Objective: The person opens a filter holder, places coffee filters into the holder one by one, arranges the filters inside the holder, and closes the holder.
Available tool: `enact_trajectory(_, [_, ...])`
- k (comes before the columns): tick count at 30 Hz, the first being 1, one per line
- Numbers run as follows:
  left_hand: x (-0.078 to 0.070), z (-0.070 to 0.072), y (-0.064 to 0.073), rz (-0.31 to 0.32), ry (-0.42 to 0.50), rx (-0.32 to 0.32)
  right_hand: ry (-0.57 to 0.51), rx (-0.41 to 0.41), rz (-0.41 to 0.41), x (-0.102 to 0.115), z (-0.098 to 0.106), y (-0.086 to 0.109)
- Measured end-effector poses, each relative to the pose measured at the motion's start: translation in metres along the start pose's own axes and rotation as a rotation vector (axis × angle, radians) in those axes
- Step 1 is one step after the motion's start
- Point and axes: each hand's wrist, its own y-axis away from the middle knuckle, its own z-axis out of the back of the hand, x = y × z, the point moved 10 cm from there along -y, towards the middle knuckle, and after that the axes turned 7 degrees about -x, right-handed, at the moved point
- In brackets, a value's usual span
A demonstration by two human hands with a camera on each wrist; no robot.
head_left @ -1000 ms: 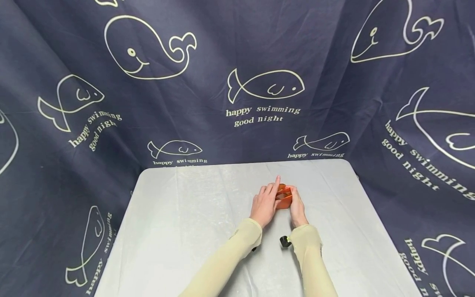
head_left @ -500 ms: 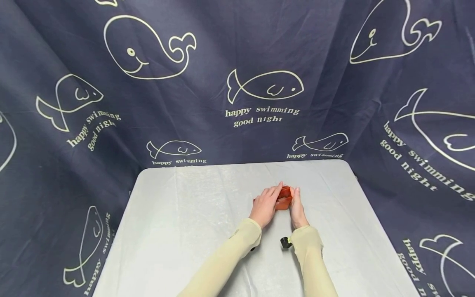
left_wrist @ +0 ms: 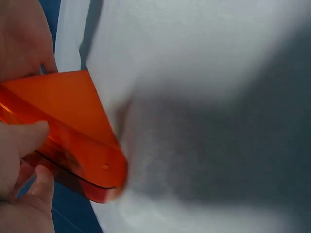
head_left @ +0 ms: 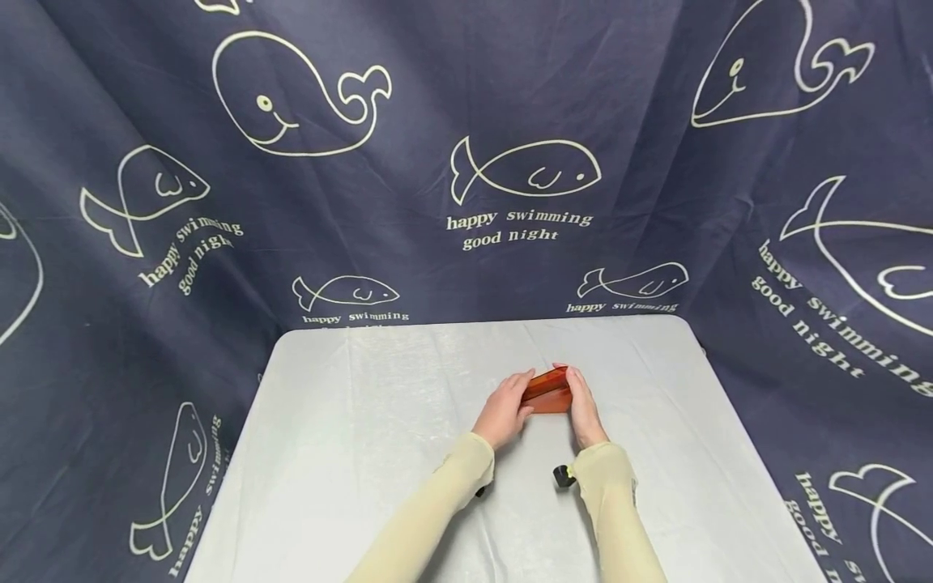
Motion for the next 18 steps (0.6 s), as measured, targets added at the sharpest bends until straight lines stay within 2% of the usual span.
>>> enact_trajectory(3, [0.015,-0.004,0.007,0.054,0.034,0.021,0.004,0.009,0.001,0.0,0.001,0.001])
enact_trajectory(9, [0.044,-0.004,0.021,0.077,0.048,0.011,0.034,0.029,-0.001,0.001,0.002,0.001])
enact_trajectory(13, [0.054,-0.002,0.024,0.091,0.074,0.037,0.033,0.007,0.003,0.0,0.003,0.0])
enact_trajectory(18, [0.06,0.002,0.024,0.08,0.081,0.024,0.009,0.006,-0.002,0.0,-0.006,0.002])
